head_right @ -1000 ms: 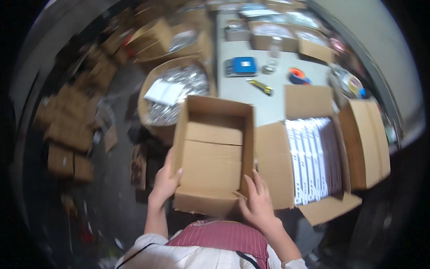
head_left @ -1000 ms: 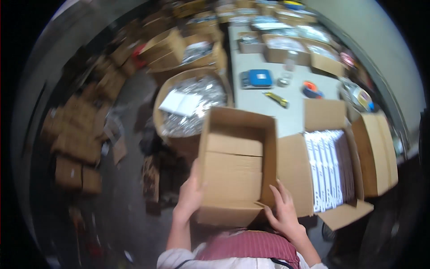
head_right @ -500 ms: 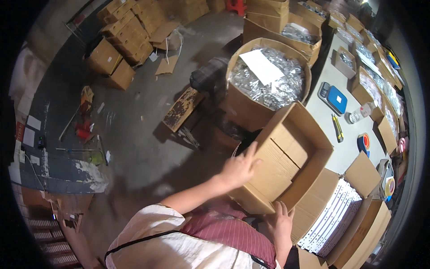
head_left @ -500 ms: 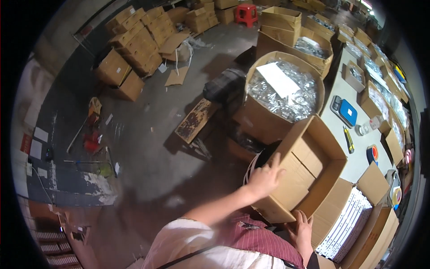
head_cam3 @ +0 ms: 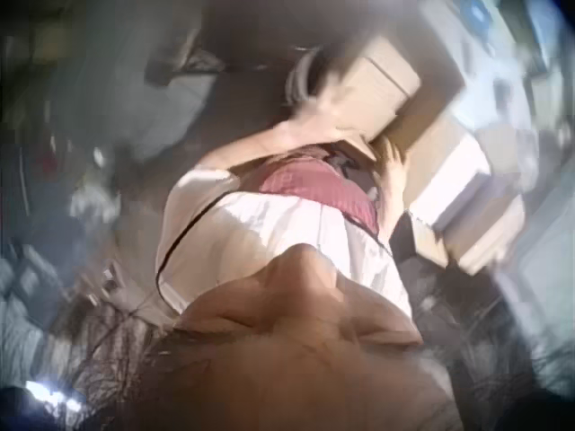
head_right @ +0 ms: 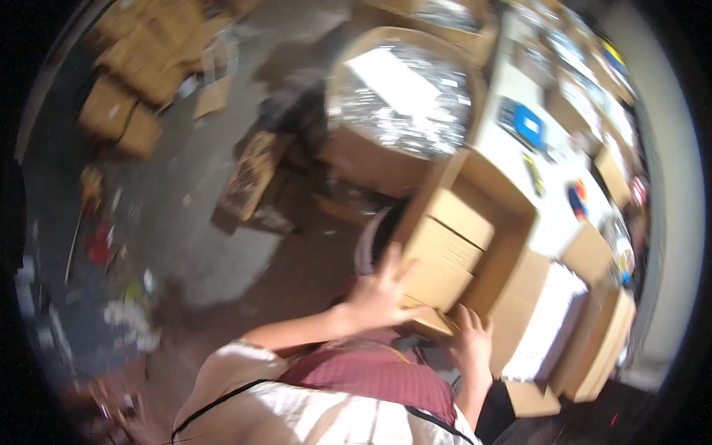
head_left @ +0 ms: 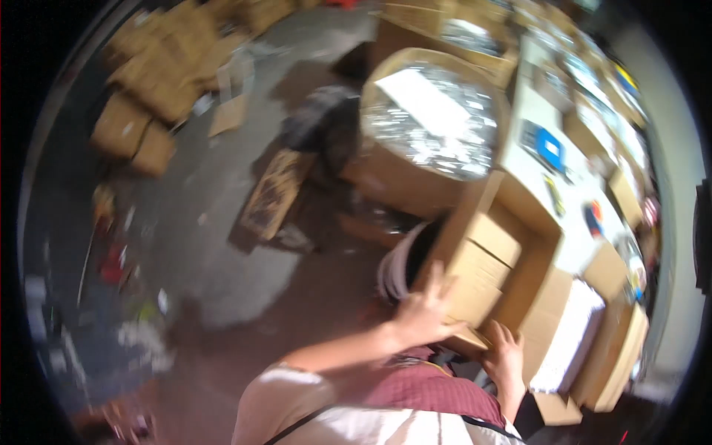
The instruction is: The person opens cardboard boxes with a utility knife and transfers metal slide brackets between the boxes by hand while holding a sheet of stickers.
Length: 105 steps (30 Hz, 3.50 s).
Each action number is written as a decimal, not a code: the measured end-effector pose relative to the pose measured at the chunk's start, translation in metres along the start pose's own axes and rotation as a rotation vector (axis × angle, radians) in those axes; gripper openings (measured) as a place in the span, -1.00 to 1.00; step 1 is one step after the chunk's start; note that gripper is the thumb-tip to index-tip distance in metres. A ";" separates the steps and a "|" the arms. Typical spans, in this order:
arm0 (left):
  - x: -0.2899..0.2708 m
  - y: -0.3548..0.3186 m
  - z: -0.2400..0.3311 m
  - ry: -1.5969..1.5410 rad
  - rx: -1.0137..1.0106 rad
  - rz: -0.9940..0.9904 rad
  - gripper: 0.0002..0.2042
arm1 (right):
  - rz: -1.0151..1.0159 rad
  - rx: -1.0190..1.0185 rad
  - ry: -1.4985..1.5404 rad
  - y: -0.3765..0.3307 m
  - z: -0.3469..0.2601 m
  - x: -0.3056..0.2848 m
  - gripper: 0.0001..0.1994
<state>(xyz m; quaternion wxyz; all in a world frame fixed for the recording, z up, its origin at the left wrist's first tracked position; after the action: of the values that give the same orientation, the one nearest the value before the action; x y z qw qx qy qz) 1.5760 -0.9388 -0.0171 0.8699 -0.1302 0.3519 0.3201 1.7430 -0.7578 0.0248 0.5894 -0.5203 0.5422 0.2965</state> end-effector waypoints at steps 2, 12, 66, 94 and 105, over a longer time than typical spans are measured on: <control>-0.001 -0.004 -0.015 0.037 0.023 0.060 -0.12 | -0.074 -0.028 -0.075 0.003 -0.005 0.000 -0.23; -0.032 -0.004 -0.008 -0.100 0.170 0.189 -0.63 | 0.070 -0.090 0.146 -0.038 0.061 -0.074 -0.42; -0.011 0.006 0.012 -0.169 0.094 0.207 -0.36 | 0.324 0.540 0.317 -0.109 0.150 -0.051 -0.61; -0.019 0.001 -0.003 -0.173 0.167 0.184 -0.37 | 0.114 0.709 0.133 -0.072 0.139 -0.051 -0.58; -0.009 0.002 0.001 -0.211 0.142 0.210 -0.37 | 0.059 0.608 0.161 -0.062 0.169 -0.048 -0.51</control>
<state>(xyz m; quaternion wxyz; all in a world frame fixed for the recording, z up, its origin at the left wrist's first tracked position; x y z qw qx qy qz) 1.5708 -0.9411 -0.0104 0.8708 0.0035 0.2919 0.3955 1.8439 -0.6067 0.0666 0.6643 -0.3260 0.6658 0.0959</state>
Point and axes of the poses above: each hand's wrist, its own y-axis towards the middle knuckle, its own x-axis out of the palm, z = x × y, the point moved 2 cm from there along y, towards the middle knuckle, and after that the axes turned 3 degrees about -y, right-handed, at the moved point
